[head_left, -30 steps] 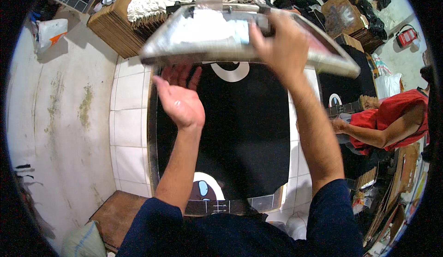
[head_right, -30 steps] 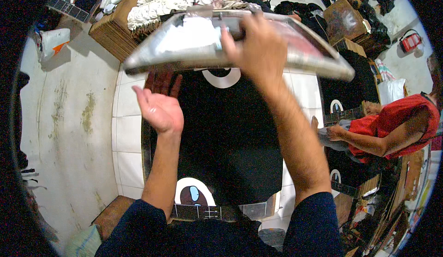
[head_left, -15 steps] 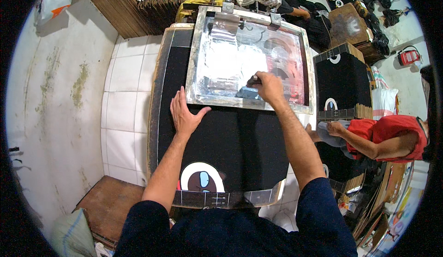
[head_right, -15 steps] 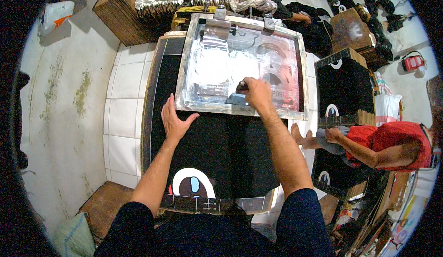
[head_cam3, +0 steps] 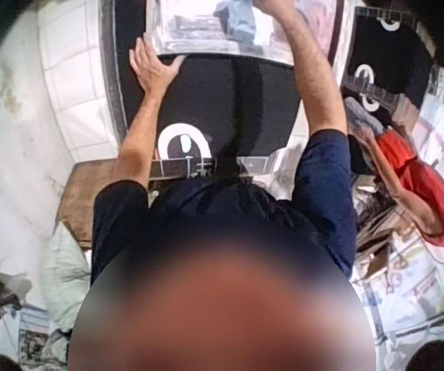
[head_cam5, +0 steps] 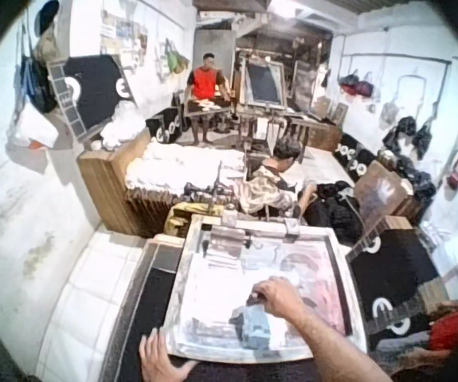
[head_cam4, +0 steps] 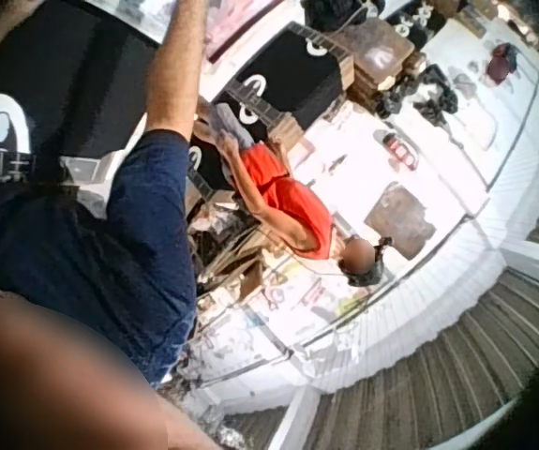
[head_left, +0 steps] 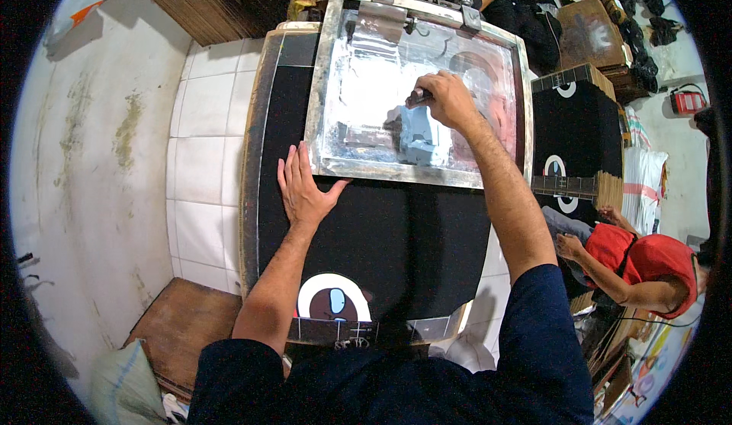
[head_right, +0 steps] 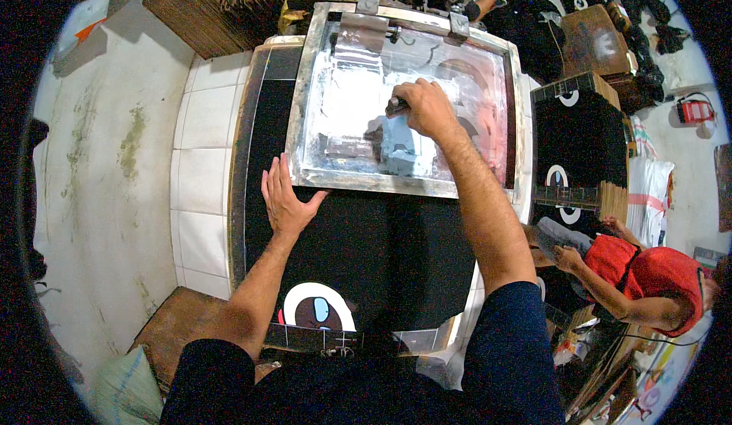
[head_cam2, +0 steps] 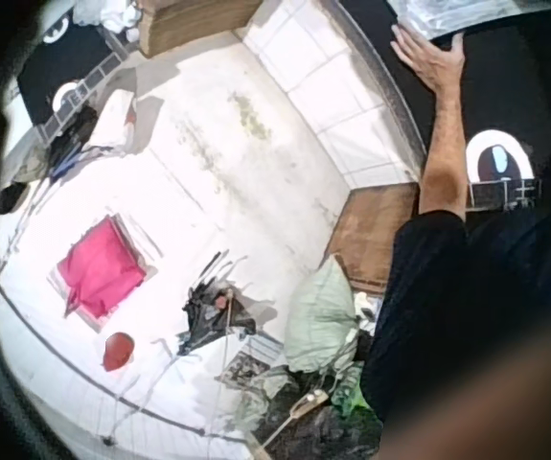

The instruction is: The person repeatedly aligns a screen printing frame over a black t-shirt and uses a squeegee to pull ink across the mesh. They lift the frame to check the print, then repeat the process multiple times on the same garment.

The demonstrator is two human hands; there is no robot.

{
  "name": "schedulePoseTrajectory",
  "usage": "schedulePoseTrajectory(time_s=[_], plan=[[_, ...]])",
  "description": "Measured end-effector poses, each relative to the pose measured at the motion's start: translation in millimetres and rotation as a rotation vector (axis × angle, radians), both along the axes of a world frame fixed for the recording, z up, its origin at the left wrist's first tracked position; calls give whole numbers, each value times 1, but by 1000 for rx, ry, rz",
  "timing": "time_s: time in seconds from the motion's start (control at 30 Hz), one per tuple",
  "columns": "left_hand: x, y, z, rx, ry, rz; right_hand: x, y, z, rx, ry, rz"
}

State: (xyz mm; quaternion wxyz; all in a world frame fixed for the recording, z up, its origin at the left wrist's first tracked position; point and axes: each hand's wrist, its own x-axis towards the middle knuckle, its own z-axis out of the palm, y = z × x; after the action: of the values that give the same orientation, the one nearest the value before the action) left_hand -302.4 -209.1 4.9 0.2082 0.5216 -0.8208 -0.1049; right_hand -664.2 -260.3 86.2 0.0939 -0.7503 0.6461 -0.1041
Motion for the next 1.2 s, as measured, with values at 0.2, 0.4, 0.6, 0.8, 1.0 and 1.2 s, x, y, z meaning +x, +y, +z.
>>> schedulePoseTrajectory(time_s=[0.2, 0.4, 0.6, 0.8, 1.0, 1.2], plan=[[0, 1, 0, -19, 8, -2, 11, 45, 15, 10, 6, 358], [0, 1, 1, -25, 21, 7, 10, 94, 15, -118, 49, -22], [0, 1, 0, -31, 25, 6, 35, 105, 4, -208, -17, -239], [-1, 1, 3, 4, 6, 5, 27, 84, -5, -94, 41, -259], [-2, 0, 5, 22, -7, 6, -29, -32, -16, -143, 89, -250], [-2, 0, 7, 25, -19, -3, 4, 15, -14, -147, 60, -308]])
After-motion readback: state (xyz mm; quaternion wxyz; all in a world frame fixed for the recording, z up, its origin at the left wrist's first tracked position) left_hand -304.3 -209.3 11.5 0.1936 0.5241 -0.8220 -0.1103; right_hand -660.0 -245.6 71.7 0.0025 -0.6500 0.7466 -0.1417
